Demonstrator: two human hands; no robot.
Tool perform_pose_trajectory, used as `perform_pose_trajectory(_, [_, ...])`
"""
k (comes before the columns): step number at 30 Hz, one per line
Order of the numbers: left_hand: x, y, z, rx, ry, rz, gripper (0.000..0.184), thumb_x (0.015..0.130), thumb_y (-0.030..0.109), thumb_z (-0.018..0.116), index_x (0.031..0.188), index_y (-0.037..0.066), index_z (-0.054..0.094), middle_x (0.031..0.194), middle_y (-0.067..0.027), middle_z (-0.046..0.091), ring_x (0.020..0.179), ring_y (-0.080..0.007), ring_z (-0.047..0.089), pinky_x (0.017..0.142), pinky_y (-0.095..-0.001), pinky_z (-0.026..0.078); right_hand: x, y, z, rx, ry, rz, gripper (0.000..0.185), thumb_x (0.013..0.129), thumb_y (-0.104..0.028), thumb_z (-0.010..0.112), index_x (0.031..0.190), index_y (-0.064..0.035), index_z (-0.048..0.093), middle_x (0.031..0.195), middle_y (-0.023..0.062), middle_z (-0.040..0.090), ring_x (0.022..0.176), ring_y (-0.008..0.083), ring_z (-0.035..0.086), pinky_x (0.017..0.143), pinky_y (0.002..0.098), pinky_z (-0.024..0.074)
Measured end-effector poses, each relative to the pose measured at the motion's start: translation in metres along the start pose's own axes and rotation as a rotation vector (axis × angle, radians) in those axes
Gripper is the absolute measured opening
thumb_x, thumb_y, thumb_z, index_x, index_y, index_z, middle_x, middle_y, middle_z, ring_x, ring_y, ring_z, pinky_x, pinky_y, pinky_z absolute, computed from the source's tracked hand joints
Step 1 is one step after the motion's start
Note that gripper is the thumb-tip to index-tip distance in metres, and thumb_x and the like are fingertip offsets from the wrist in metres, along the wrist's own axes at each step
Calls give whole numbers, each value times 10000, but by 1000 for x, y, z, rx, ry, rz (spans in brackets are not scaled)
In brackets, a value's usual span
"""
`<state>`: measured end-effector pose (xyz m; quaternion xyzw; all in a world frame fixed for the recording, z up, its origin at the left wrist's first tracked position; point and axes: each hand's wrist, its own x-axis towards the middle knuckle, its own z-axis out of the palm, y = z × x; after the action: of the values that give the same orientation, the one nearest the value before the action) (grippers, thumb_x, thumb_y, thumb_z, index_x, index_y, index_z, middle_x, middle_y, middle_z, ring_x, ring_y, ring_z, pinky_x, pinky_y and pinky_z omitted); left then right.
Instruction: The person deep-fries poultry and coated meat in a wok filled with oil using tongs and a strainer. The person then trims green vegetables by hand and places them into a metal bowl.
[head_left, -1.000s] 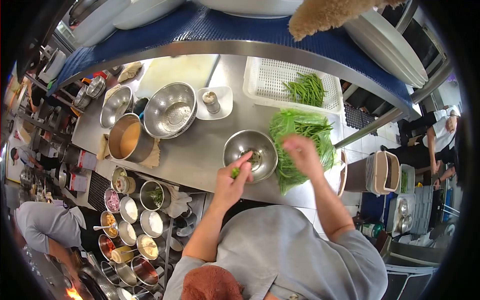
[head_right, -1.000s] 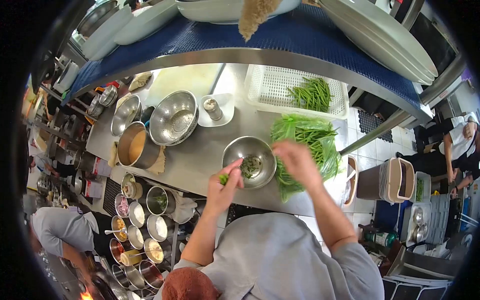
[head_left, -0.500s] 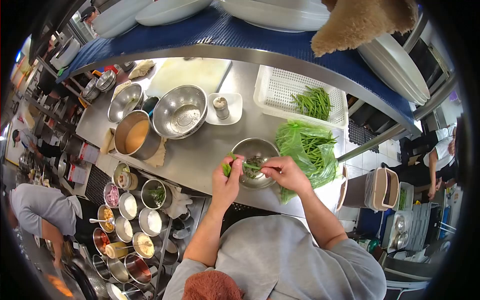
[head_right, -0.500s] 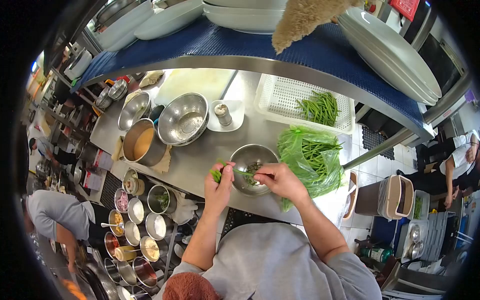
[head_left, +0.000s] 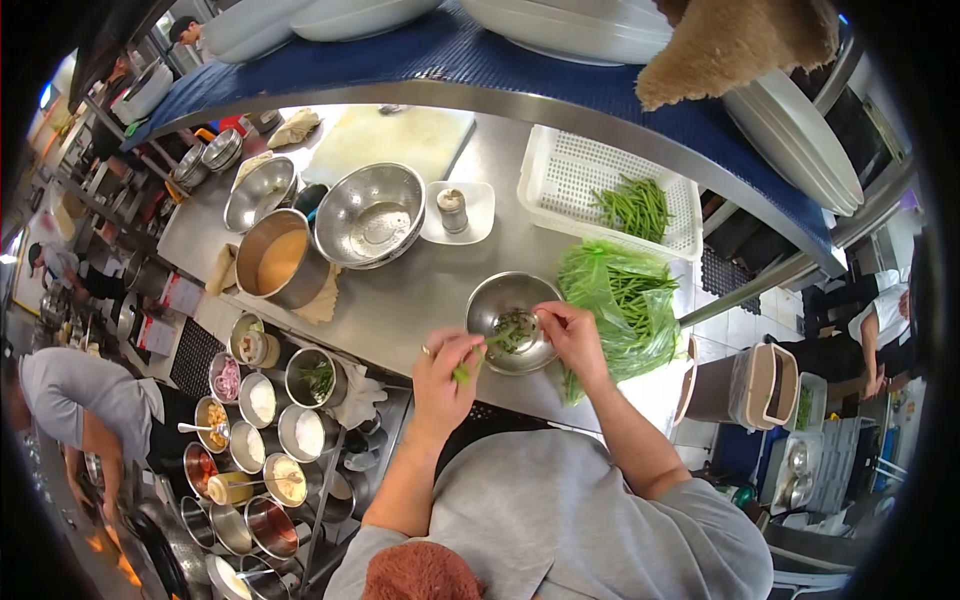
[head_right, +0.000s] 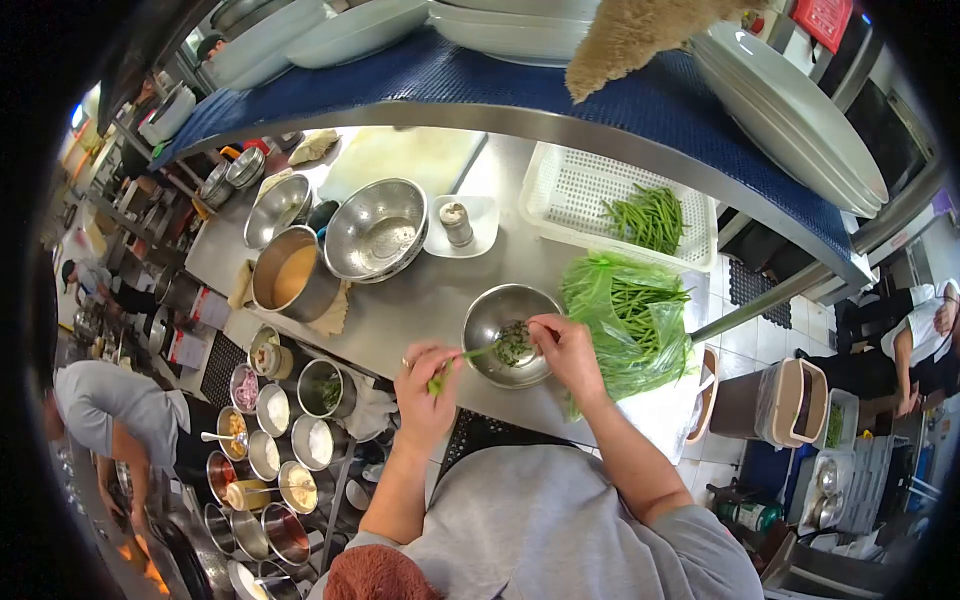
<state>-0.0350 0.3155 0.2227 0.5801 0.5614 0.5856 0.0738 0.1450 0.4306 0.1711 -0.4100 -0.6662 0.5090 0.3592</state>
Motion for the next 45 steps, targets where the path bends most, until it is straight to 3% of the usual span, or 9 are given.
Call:
perform_pose_trajectory(11, [-21,-18,3,179,-403,-101,245,773,12,610,1018,22,607,895,-157,632,792,-362,606,678,-420,486,-12,-57,9,-342,-292,-556,131,781,-5,651,910,13,634,798,164,587,740,366,579,630,432,464])
perform_pose_trajectory(19, [-28,-18,4,152,-461,-153,260,767,21,598,1026,45,587,863,-144,639,786,-360,610,666,-435,495,-13,-34,10,-476,-314,-599,106,814,-64,652,774,2,580,670,115,539,609,285,572,536,392,431])
perform_pose_trajectory(21, [-22,-12,3,60,-426,-106,215,788,27,604,1002,34,586,863,-147,638,791,-358,613,660,-429,492,-15,-31,6,201,-436,30,207,876,-96,624,722,4,529,615,31,476,561,153,513,495,306,387])
perform_pose_trajectory(26, [-11,-25,9,62,-282,-5,107,901,96,578,963,10,581,814,-141,634,693,-300,626,613,-388,486,18,-13,-6,1026,-350,73,153,923,-111,587,814,-5,608,664,-19,531,585,104,478,531,258,381])
perform_pose_trajectory(29, [-12,-28,2,-125,-234,-398,139,952,143,541,971,6,559,734,-83,604,579,-180,582,535,-318,470,36,-2,-8,-207,-241,-209,270,836,-84,669,1097,-29,627,840,73,660,728,159,603,675,283,485])
perform_pose_trajectory(33, [-10,-34,6,-688,-63,-739,180,992,209,485,1037,34,495,666,-8,495,519,-86,462,448,-236,381,32,-9,-22,-456,-172,-461,314,809,-68,687,1119,-47,642,1095,126,647,840,187,638,731,300,508])
perform_pose_trajectory(37, [-9,-36,-5,-938,-16,-837,173,993,230,488,1053,69,466,655,17,424,493,-59,380,411,-216,290,44,5,-100,-550,222,-329,228,847,-45,630,1073,-20,652,885,121,683,758,192,636,667,305,506])
perform_pose_trajectory(40, [-10,-37,-7,-912,-47,-886,167,988,241,503,1024,81,469,623,51,369,469,-44,327,409,-209,242,41,50,-140,-940,105,-183,195,756,-4,635,946,-20,673,870,181,632,855,355,604,756,395,484])
perform_pose_trajectory(45, [-10,-30,0,-677,-194,-812,194,986,267,510,946,78,520,572,67,379,447,-36,312,405,-216,229,40,71,-139,-844,-78,-169,204,727,0,657,931,1,670,867,181,602,833,347,589,729,406,454])
